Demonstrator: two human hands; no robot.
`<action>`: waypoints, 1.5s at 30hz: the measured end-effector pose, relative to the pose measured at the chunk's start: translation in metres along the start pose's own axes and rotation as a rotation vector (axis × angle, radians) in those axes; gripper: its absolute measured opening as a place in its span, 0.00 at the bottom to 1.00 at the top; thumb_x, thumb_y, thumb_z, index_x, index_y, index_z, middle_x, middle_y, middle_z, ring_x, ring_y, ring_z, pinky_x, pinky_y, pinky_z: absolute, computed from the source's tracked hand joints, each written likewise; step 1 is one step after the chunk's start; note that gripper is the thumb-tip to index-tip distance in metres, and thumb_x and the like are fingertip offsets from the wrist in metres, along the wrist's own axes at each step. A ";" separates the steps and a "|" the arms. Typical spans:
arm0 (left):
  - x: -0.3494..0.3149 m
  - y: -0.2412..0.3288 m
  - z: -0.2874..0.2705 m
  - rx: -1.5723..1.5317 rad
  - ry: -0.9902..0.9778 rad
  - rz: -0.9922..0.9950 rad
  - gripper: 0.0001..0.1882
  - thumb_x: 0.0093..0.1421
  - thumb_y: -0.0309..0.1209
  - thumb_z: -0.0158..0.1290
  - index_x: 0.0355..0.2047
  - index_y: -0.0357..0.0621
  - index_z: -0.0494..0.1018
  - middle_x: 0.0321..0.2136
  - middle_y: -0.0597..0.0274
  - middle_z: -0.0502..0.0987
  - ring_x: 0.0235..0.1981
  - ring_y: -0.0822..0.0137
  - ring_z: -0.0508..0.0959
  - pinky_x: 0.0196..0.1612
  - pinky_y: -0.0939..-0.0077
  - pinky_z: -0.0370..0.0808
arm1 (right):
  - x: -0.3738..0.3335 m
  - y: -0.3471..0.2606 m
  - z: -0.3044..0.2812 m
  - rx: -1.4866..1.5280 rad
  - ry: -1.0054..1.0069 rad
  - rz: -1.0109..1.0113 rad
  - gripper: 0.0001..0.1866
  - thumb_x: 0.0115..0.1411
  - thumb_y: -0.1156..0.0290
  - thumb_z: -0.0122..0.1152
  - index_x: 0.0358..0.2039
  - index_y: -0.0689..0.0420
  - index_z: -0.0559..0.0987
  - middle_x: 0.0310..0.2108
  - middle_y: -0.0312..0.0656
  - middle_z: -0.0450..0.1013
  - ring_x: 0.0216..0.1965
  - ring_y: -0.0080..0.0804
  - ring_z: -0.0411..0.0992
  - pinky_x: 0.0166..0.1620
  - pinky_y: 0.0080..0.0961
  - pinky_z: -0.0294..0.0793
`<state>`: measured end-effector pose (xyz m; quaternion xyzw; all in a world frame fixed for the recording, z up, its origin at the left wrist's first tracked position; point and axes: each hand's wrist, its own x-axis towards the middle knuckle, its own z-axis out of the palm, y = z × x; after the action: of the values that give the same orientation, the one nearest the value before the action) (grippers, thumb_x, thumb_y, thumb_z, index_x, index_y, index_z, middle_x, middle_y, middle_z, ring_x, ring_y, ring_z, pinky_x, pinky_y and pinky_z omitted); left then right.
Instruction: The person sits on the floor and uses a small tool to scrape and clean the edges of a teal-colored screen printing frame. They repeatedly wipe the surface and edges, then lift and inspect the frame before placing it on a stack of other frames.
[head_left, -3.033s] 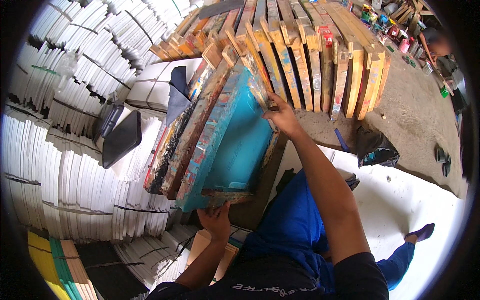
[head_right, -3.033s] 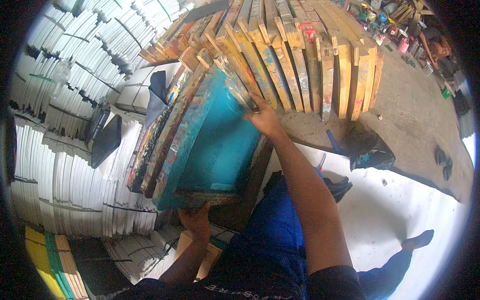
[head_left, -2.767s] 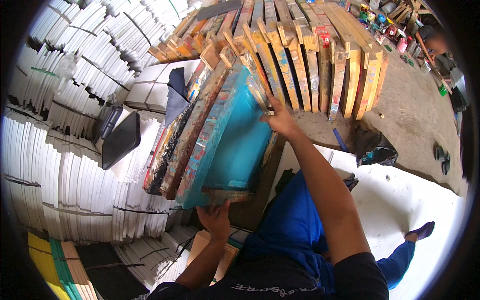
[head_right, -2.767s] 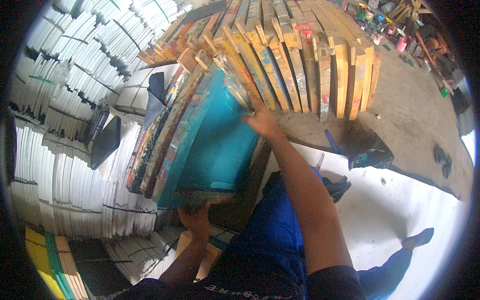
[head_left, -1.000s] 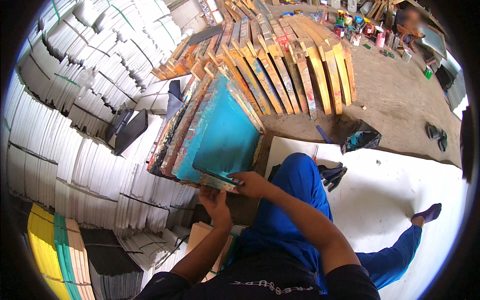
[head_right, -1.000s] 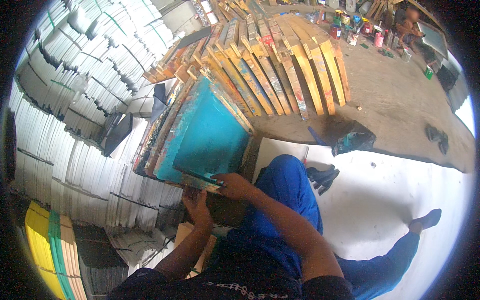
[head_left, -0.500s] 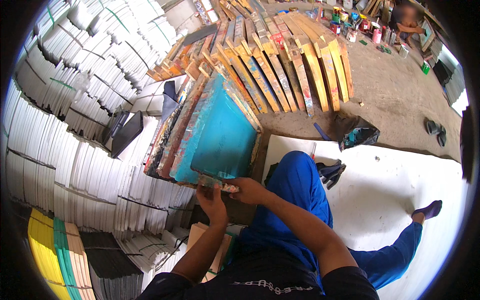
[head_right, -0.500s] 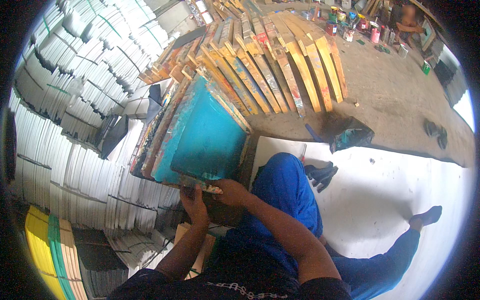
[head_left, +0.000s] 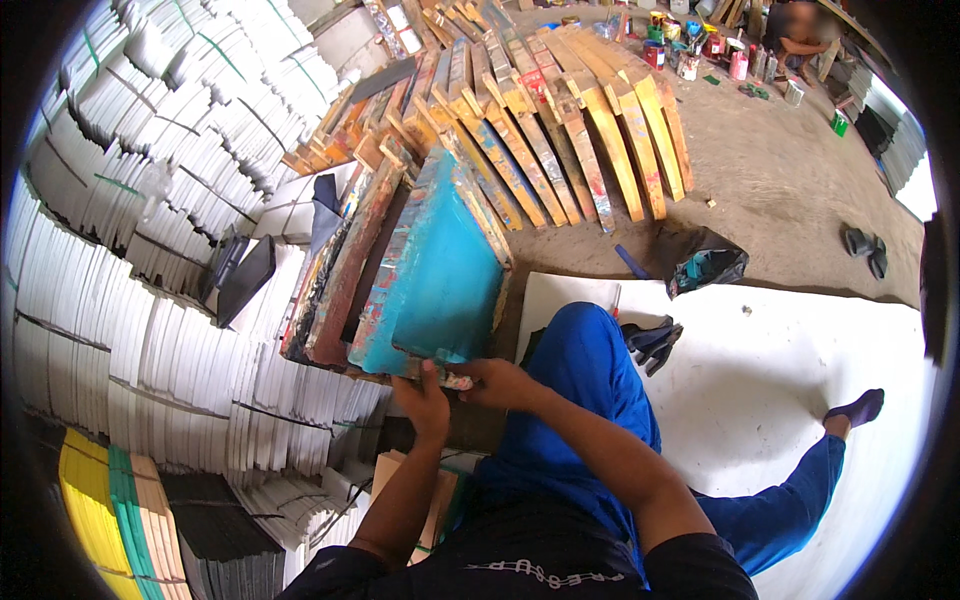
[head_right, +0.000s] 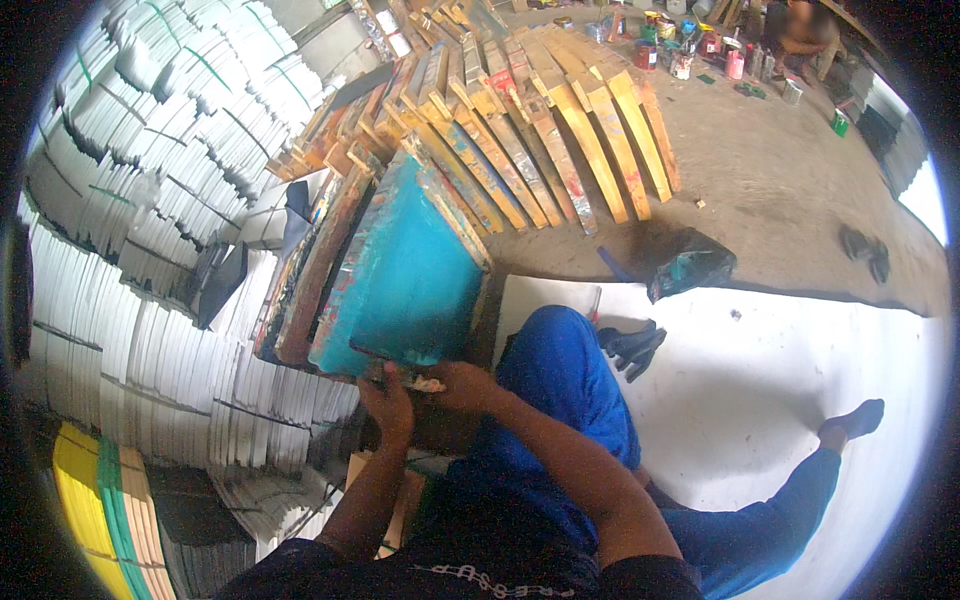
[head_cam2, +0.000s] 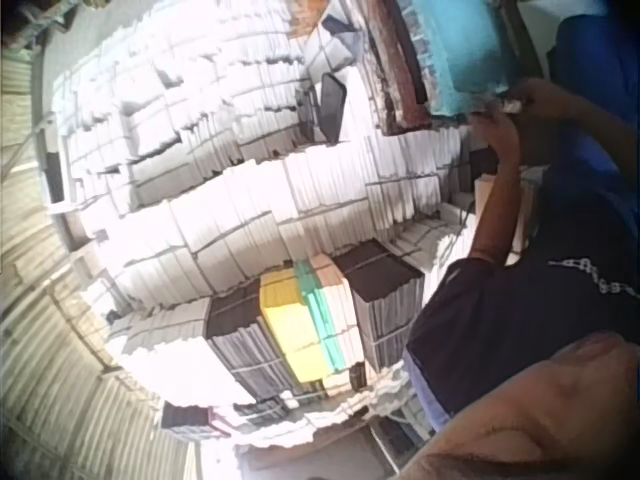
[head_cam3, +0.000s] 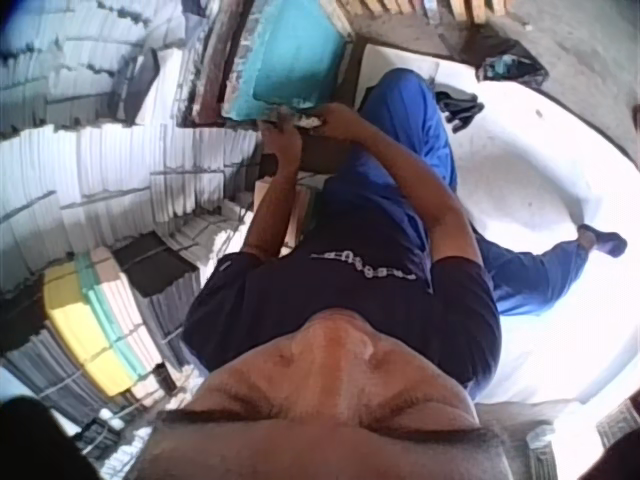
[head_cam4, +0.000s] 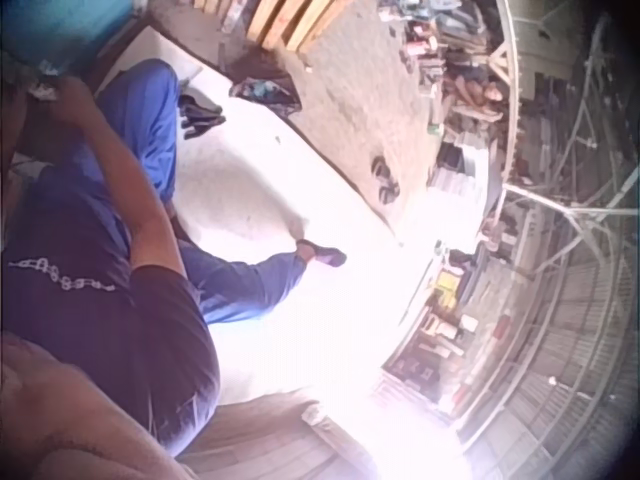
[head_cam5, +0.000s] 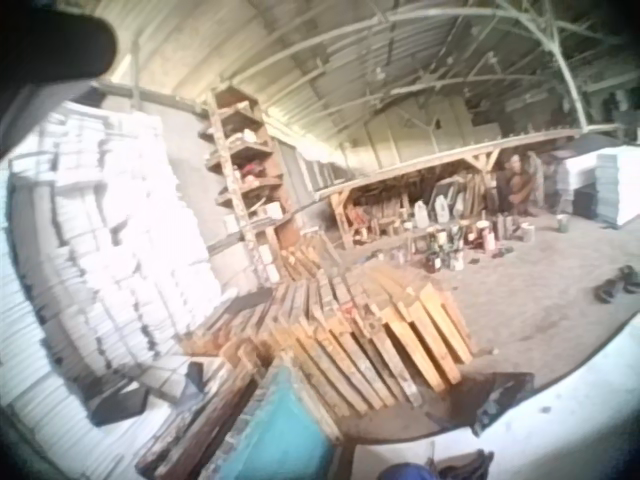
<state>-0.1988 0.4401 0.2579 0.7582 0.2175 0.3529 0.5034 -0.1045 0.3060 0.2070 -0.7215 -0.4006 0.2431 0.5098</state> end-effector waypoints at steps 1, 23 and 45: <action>0.003 -0.001 0.003 -0.011 0.027 0.032 0.32 0.72 0.49 0.57 0.59 0.31 0.66 0.53 0.44 0.75 0.54 0.51 0.75 0.58 0.57 0.71 | -0.003 -0.002 0.001 0.037 0.005 -0.008 0.35 0.59 0.68 0.72 0.68 0.45 0.74 0.52 0.52 0.81 0.47 0.47 0.81 0.54 0.40 0.79; 0.117 0.168 -0.005 -0.445 -0.056 0.311 0.15 0.76 0.37 0.50 0.50 0.36 0.75 0.41 0.65 0.79 0.42 0.76 0.74 0.48 0.76 0.71 | -0.053 -0.050 -0.217 -0.164 0.916 -0.041 0.43 0.60 0.62 0.77 0.72 0.58 0.66 0.60 0.49 0.73 0.61 0.40 0.70 0.60 0.36 0.72; 0.055 0.258 0.179 -0.879 -0.734 -0.147 0.15 0.72 0.40 0.58 0.48 0.41 0.78 0.40 0.68 0.81 0.41 0.77 0.79 0.46 0.75 0.76 | -0.303 -0.074 -0.265 -0.320 1.664 0.240 0.30 0.75 0.60 0.59 0.69 0.65 0.66 0.53 0.52 0.77 0.47 0.31 0.77 0.51 0.27 0.76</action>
<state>-0.0348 0.2657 0.4684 0.5334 -0.0864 0.0877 0.8369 -0.0977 -0.0763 0.3547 -0.7661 0.1536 -0.3727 0.5006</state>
